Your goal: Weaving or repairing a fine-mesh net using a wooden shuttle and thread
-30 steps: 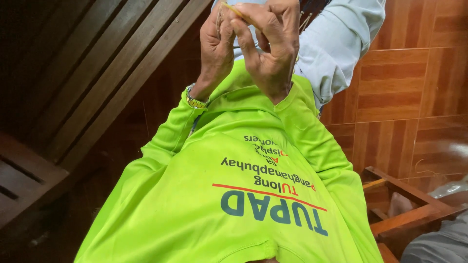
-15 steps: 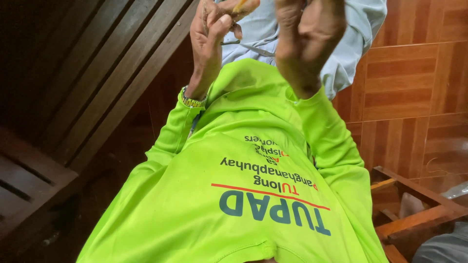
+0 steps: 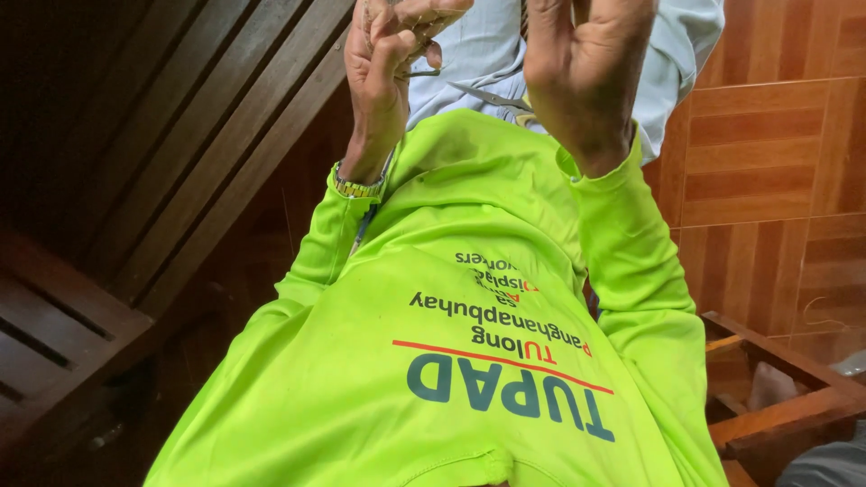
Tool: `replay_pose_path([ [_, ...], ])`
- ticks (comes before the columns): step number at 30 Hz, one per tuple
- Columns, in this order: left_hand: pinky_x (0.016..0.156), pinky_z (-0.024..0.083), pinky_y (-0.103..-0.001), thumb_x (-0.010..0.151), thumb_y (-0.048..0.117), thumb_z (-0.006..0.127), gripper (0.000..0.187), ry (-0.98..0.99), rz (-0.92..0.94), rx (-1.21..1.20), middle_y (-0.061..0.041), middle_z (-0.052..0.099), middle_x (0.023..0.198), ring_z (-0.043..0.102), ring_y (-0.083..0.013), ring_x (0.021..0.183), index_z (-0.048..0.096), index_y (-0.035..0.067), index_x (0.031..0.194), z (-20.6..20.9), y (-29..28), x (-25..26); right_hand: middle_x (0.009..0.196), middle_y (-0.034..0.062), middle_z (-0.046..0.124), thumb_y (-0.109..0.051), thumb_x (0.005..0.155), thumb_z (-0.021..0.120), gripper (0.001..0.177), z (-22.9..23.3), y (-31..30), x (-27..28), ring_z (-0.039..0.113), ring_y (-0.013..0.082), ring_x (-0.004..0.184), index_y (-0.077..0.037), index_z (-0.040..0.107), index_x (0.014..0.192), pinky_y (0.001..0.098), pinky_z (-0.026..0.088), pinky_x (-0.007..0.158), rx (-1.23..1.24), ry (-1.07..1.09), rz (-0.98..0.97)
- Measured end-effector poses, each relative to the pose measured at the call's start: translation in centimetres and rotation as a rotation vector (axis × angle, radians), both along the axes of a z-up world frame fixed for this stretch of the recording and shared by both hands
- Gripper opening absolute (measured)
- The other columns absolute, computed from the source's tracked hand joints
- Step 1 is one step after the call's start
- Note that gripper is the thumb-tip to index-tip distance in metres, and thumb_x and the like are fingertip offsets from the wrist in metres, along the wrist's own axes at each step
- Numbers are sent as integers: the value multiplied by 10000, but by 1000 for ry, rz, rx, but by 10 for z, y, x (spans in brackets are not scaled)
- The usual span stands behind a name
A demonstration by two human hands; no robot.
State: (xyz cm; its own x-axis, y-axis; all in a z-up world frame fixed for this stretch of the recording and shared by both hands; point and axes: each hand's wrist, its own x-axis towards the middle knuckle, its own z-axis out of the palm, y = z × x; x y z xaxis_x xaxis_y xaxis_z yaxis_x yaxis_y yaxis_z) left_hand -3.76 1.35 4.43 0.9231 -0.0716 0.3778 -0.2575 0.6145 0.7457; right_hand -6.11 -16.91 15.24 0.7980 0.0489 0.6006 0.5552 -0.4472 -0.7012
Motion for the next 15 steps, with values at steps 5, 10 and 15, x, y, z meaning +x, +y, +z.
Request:
replay_pose_path([
  [5,649,521,-340,1015,52,508,164,-7,83,16,-244,728,1127,718,-314,968,369,120,964,-7,1,3,686,31,225,-133,1218,642,539,1,-1,-8,191,197,660,-74,290,815,439,199,595,-293,203,-122],
  [10,657,514,-301,1060,142,560,216,-43,121,137,-207,742,1132,755,-337,992,373,117,953,8,4,-1,756,-65,712,-169,1171,512,238,26,6,-16,499,70,498,-66,708,1084,292,415,516,-398,379,134],
  [15,686,498,-292,1072,121,528,276,-34,103,122,-219,730,1178,723,-340,1154,294,160,932,18,6,-7,718,-27,440,-130,1164,567,209,30,5,-15,322,78,597,-43,718,1049,273,254,527,-242,522,262],
])
